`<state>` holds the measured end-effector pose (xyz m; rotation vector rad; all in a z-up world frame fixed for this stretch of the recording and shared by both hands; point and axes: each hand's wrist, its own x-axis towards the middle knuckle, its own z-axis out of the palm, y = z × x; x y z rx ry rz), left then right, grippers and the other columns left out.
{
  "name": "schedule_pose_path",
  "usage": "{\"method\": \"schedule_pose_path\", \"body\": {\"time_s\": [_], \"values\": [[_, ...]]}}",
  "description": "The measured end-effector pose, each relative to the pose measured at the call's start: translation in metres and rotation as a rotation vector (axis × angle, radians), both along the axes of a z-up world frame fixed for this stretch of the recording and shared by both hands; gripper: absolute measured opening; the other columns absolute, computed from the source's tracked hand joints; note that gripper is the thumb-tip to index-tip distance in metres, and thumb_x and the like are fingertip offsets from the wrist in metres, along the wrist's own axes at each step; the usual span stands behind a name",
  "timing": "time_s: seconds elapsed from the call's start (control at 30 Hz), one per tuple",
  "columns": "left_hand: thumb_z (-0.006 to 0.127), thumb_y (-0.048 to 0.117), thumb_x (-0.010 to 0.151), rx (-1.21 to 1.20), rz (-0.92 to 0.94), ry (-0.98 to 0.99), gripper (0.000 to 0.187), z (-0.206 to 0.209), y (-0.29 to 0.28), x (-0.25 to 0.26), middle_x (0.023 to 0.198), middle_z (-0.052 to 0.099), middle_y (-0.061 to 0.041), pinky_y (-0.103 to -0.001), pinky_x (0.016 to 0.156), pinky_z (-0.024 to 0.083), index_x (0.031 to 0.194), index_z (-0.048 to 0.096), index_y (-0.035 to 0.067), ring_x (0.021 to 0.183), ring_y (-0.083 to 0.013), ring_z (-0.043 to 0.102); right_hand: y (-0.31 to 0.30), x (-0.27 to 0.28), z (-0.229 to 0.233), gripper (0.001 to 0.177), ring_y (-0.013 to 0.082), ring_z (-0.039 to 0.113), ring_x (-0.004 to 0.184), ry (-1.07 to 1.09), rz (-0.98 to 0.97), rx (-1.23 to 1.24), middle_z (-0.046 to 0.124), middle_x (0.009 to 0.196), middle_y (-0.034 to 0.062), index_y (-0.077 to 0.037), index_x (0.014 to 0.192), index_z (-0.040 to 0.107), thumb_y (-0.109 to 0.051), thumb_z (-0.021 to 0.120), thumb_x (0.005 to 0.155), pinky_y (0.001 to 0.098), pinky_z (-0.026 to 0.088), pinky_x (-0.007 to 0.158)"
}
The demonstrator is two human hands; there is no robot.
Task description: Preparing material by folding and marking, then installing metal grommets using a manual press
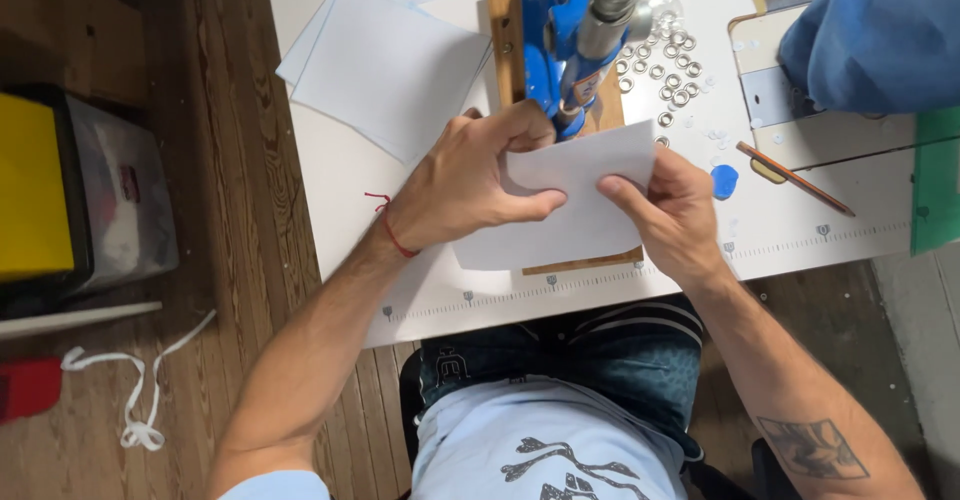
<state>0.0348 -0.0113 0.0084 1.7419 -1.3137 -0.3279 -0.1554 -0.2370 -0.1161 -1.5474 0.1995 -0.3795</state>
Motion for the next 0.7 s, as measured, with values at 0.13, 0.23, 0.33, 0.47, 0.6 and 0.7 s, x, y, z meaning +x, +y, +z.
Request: {"method": "schedule_pose_path", "body": {"time_s": [0.13, 0.23, 0.33, 0.47, 0.6, 0.7], "values": [[0.097, 0.020, 0.091, 0.038, -0.048, -0.019, 0.044, 0.045, 0.005, -0.019, 0.094, 0.072, 0.010, -0.038, 0.099, 0.045, 0.113, 0.059, 0.022, 0.108, -0.0255, 0.090, 0.015, -0.023, 0.043, 0.026, 0.0214, 0.076, 0.111, -0.093, -0.082, -0.020, 0.084, 0.119, 0.0156, 0.004, 0.139, 0.074, -0.001, 0.077, 0.114, 0.0399, 0.066, 0.098], [0.093, 0.018, 0.091, 0.056, -0.023, -0.133, 0.046, 0.073, 0.007, -0.033, 0.096, 0.068, 0.012, -0.038, 0.103, 0.040, 0.113, 0.053, 0.022, 0.110, -0.0188, 0.090, 0.026, -0.033, 0.074, 0.020, 0.0097, 0.062, 0.086, -0.120, -0.147, -0.139, 0.073, 0.096, 0.0041, 0.006, 0.133, 0.073, 0.000, 0.078, 0.115, 0.0260, 0.055, 0.079], [0.090, 0.016, 0.089, 0.006, -0.008, -0.266, 0.043, 0.088, 0.008, -0.041, 0.092, 0.074, 0.006, -0.043, 0.100, 0.041, 0.113, 0.055, 0.020, 0.097, -0.0188, 0.083, 0.027, -0.038, 0.090, 0.017, 0.0128, 0.057, 0.079, -0.190, -0.220, -0.353, 0.068, 0.088, 0.0069, 0.008, 0.124, 0.072, 0.005, 0.083, 0.112, 0.0285, 0.049, 0.073], [0.086, 0.016, 0.091, -0.051, -0.008, -0.354, 0.041, 0.104, 0.007, -0.049, 0.090, 0.076, 0.000, -0.044, 0.097, 0.042, 0.118, 0.055, 0.018, 0.082, -0.0233, 0.073, 0.025, -0.044, 0.098, 0.025, 0.0179, 0.067, 0.088, -0.248, -0.305, -0.438, 0.078, 0.101, 0.0140, 0.011, 0.125, 0.074, 0.008, 0.090, 0.107, 0.0325, 0.056, 0.076], [0.091, 0.018, 0.090, -0.039, -0.003, -0.330, 0.047, 0.113, 0.003, -0.054, 0.087, 0.074, 0.001, -0.046, 0.101, 0.042, 0.119, 0.054, 0.019, 0.091, -0.0214, 0.079, 0.026, -0.047, 0.106, 0.032, 0.0274, 0.080, 0.109, -0.261, -0.305, -0.404, 0.082, 0.121, 0.0216, 0.015, 0.138, 0.073, 0.003, 0.087, 0.111, 0.0377, 0.071, 0.090], [0.086, 0.021, 0.090, -0.056, -0.020, -0.289, 0.045, 0.113, -0.001, -0.055, 0.093, 0.075, 0.001, -0.044, 0.098, 0.042, 0.117, 0.050, 0.021, 0.089, -0.0212, 0.076, 0.026, -0.045, 0.110, 0.035, 0.0215, 0.079, 0.096, -0.233, -0.297, -0.362, 0.081, 0.112, 0.0164, 0.013, 0.142, 0.073, -0.003, 0.084, 0.113, 0.0322, 0.068, 0.080]]}}
